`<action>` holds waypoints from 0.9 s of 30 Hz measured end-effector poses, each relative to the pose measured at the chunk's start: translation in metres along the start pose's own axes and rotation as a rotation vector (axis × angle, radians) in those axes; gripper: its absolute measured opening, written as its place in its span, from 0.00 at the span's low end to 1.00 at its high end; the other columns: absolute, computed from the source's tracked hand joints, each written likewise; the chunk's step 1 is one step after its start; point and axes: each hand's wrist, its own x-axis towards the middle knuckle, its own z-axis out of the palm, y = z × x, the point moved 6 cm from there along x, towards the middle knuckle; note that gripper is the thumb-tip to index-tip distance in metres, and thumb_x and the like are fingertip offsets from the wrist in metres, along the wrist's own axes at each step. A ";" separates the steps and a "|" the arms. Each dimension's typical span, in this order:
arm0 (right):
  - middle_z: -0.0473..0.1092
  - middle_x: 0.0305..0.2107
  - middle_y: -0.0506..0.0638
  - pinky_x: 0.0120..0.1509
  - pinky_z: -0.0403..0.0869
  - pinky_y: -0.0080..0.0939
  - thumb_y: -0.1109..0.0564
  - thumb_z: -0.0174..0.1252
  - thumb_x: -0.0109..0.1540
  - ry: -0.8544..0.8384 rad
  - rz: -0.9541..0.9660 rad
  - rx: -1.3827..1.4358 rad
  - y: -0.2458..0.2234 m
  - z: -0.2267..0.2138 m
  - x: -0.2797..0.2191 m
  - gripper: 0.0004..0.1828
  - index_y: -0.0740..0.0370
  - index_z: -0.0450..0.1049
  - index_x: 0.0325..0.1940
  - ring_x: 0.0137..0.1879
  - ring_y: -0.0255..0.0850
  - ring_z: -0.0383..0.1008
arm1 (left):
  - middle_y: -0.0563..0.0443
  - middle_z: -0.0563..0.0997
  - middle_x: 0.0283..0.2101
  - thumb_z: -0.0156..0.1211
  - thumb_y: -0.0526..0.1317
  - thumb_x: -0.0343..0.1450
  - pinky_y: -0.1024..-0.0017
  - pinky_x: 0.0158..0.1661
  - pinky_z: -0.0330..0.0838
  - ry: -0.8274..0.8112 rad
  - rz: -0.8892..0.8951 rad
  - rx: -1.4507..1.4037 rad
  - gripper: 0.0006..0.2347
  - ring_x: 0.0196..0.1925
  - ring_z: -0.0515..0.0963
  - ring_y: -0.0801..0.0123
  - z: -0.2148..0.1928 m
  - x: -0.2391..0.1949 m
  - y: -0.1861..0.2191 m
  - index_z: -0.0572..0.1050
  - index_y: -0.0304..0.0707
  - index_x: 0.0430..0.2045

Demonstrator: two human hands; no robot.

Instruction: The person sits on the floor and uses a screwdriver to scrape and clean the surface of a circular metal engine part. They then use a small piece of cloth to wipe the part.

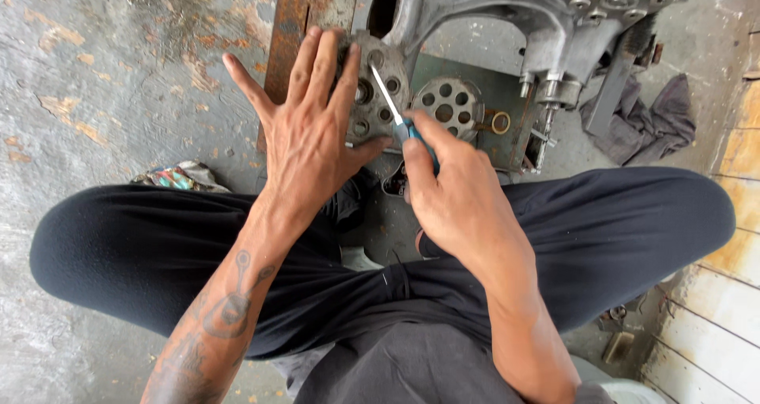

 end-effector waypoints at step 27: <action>0.71 0.21 0.57 0.18 0.64 0.31 0.48 0.41 0.67 -0.064 -0.112 0.493 0.059 0.011 0.007 0.29 0.51 0.63 0.72 0.11 0.37 0.58 | 0.34 0.62 0.67 0.74 0.55 0.53 0.19 0.59 0.27 -0.044 0.064 0.049 0.50 0.71 0.58 0.40 -0.006 0.007 -0.005 0.53 0.42 0.71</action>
